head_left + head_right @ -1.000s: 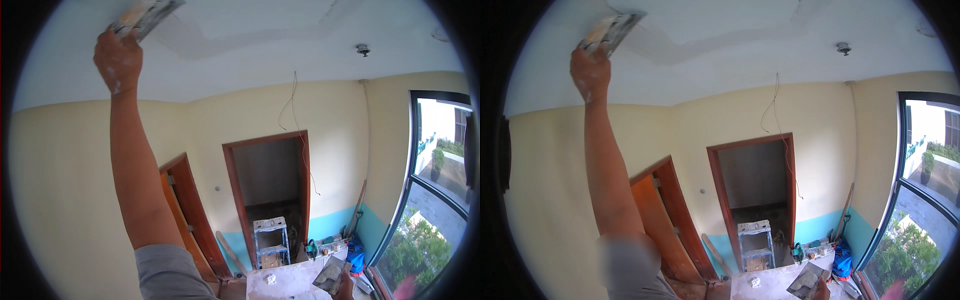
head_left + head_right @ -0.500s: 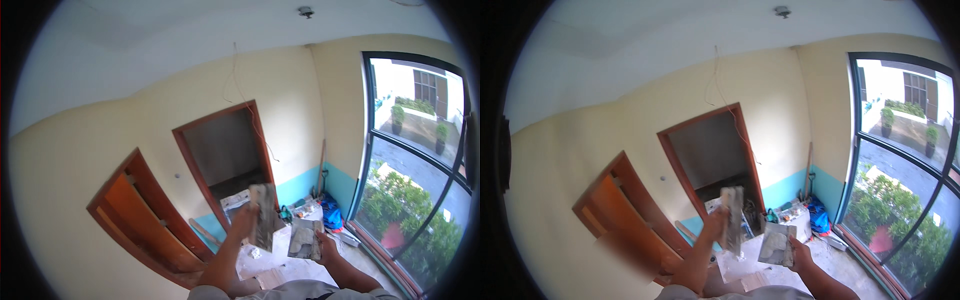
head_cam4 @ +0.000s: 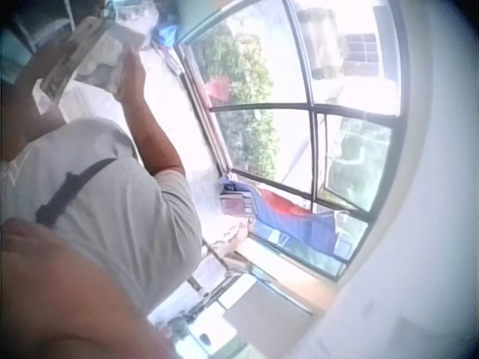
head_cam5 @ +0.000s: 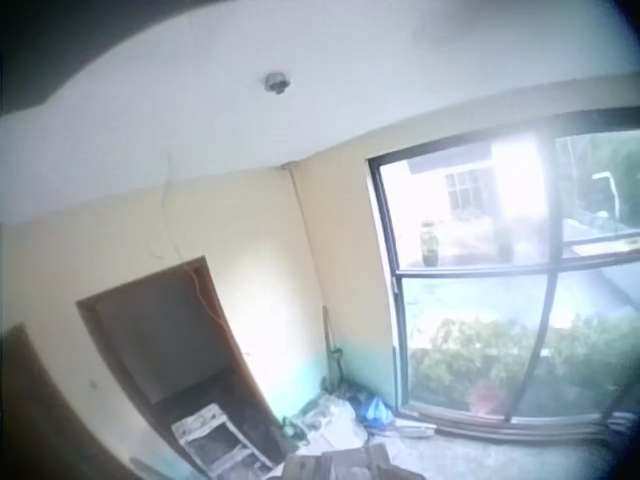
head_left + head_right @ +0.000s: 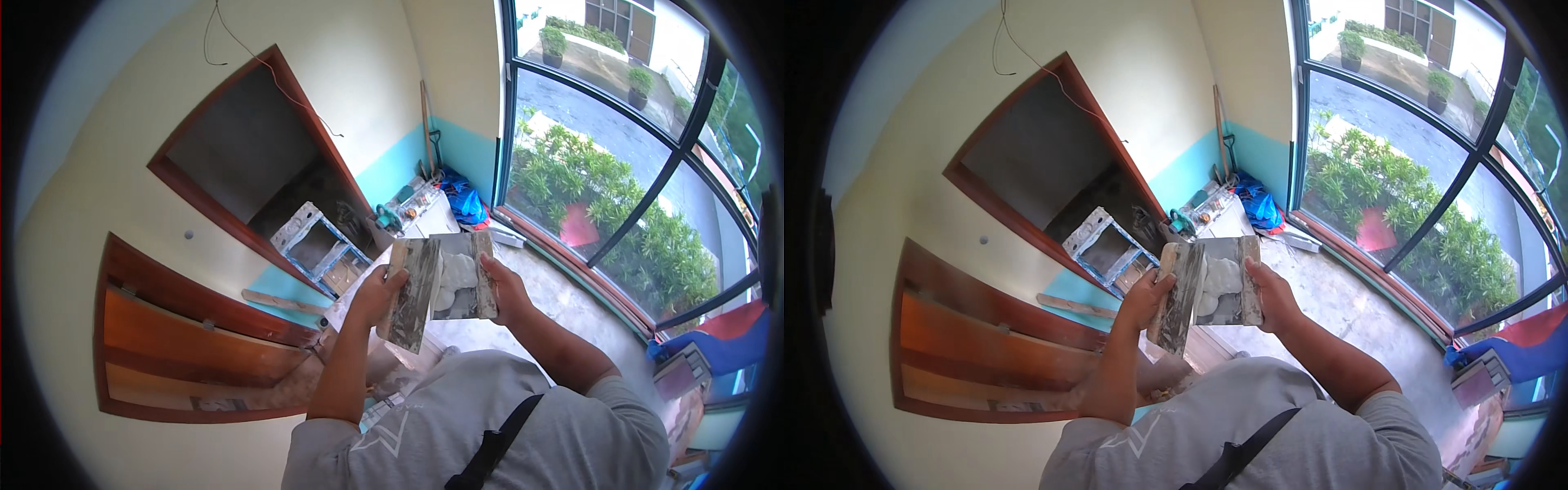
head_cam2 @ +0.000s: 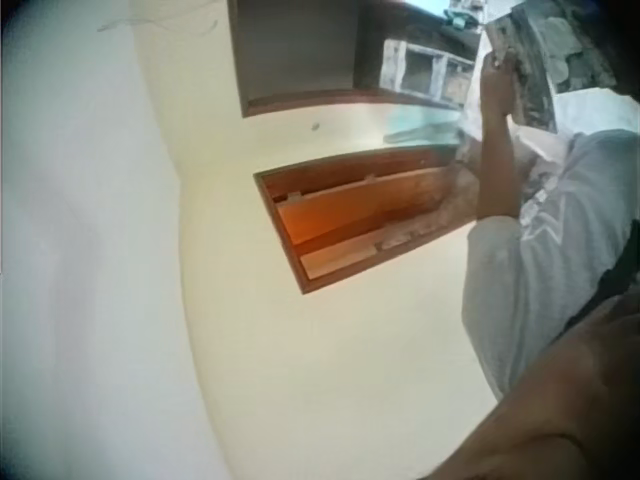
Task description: The person applies white plaster to a ceiling section using two metal spatulas, periodically scooping more plaster from a board on the floor.
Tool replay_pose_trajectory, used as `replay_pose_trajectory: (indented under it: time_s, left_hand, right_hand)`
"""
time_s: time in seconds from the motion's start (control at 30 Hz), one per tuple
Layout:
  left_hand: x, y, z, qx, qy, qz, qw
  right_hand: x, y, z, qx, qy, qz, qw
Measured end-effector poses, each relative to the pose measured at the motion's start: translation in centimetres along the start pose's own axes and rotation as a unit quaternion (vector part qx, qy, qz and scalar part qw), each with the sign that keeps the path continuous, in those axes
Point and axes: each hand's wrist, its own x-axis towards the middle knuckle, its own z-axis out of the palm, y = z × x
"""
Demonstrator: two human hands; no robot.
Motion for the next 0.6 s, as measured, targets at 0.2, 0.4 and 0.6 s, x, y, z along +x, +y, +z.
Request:
replay_pose_trajectory:
  time_s: [0.2, 0.4, 0.6]
  left_hand:
    - [-0.7, -2.9, -0.5, 0.043, 0.198, 0.043, 0.978]
    - [-3.0, 0.2, 3.9, -0.276, 0.286, 0.272, 0.876]
    - [-3.4, -1.4, 6.0, -0.129, 0.208, 0.358, 0.901]
  right_hand:
    - [0.1, 0.1, 0.1, 0.024, 0.017, -0.085, 0.996]
    - [1.9, 0.4, 0.3, -0.006, 0.116, -0.154, 0.981]
    - [3.1, 0.5, 0.8, 0.036, 0.096, -0.139, 0.985]
